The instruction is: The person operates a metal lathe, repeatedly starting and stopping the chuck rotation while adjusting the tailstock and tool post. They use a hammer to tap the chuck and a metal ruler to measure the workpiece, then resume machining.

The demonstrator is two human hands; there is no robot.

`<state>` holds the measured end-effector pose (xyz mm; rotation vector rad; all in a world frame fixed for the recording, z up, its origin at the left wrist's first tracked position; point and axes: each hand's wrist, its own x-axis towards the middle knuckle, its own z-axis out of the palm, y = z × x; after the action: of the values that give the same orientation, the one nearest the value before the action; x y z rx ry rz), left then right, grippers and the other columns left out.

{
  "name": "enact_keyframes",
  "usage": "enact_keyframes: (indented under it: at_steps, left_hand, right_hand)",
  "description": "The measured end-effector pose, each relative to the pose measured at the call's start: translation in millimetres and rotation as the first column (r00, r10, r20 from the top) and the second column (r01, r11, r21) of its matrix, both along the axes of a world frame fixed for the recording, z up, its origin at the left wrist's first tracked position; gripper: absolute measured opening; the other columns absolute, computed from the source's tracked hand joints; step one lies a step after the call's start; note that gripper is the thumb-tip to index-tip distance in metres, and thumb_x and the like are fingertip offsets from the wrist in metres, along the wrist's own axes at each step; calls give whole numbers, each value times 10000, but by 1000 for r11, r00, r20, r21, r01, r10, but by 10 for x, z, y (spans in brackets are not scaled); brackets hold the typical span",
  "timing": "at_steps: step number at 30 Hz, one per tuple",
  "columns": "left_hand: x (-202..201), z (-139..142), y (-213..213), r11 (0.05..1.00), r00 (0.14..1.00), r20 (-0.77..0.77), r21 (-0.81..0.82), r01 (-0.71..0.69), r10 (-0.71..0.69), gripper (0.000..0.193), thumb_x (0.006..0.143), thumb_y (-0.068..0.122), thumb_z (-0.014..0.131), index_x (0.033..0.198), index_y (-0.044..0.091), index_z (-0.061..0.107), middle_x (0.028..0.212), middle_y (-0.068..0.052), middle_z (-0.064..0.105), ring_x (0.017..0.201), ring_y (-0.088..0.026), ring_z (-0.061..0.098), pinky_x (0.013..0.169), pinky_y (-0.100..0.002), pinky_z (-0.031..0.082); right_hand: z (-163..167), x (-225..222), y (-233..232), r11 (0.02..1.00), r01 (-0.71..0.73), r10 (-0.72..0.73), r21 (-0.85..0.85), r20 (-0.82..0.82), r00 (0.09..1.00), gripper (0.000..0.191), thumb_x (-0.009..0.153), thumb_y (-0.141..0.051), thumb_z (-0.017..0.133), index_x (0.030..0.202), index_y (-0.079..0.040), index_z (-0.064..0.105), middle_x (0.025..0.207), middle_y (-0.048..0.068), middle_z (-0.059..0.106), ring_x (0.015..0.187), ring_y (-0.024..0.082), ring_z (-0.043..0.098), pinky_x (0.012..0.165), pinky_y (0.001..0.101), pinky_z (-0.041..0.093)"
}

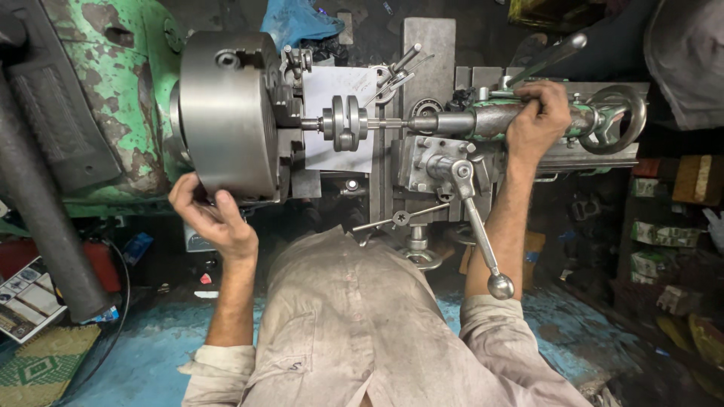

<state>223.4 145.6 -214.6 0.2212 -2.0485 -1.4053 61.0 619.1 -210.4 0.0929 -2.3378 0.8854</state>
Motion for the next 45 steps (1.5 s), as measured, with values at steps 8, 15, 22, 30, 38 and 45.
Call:
enact_keyframes:
  at_steps: [8, 15, 22, 30, 38, 45]
  left_hand:
    - [-166, 412, -30, 971, 984, 85, 195, 140, -159, 483, 1160, 179, 577, 1547, -21, 368, 1469, -154, 511, 1326, -220, 543, 1173, -352, 431]
    - [-231, 773, -11, 1000, 879, 476, 30, -8, -8, 384, 1080, 290, 598, 1337, 5, 614, 959, -128, 676, 783, -231, 625, 791, -329, 504]
    - [408, 1734, -656, 542, 841, 211, -833, -112, 499, 548, 1008, 344, 802, 1359, 45, 504, 1295, -198, 554, 1196, -427, 600, 1064, -536, 485]
    - [468, 1813, -1198, 930, 471, 806, -354, -100, 357, 495, 1032, 440, 749, 1192, -15, 639, 811, -164, 695, 683, -248, 689, 670, -425, 541]
    - [936, 1446, -806, 981, 759, 640, 40, -188, 120, 322, 1010, 284, 703, 1175, 30, 592, 792, -34, 647, 586, -104, 600, 489, -278, 466]
    - [969, 1179, 538, 919, 846, 384, 283, 274, -370, 396, 915, 260, 766, 1187, 7, 631, 873, -60, 701, 731, -114, 632, 616, -288, 544]
  right_hand:
    - [37, 52, -37, 999, 14, -14, -31, -11, 1000, 272, 797, 166, 499, 887, 33, 719, 980, 159, 715, 956, 294, 705, 837, 376, 567]
    - [177, 183, -26, 988, -49, 51, -146, 9, 999, 229, 940, 161, 551, 1029, 19, 708, 1050, 140, 724, 996, 259, 703, 892, 358, 547]
    - [1246, 968, -77, 748, -85, 210, -659, 113, 971, 239, 1069, 104, 582, 1270, -21, 620, 1200, 99, 700, 1122, 184, 690, 1036, 352, 598]
    - [2123, 1803, -1004, 602, -667, 563, -439, -359, 744, 183, 955, 45, 601, 1094, -50, 673, 973, 132, 727, 826, 224, 737, 810, 356, 639]
    - [2007, 1910, -2084, 426, -691, 885, -584, 109, 453, 291, 915, 64, 619, 1177, -36, 697, 1130, 77, 742, 1061, 213, 732, 961, 363, 600]
    - [1836, 1801, -2593, 382, -591, 821, -710, -33, 570, 434, 1071, -226, 572, 1400, 21, 432, 1241, 196, 588, 1081, 299, 600, 948, 429, 485]
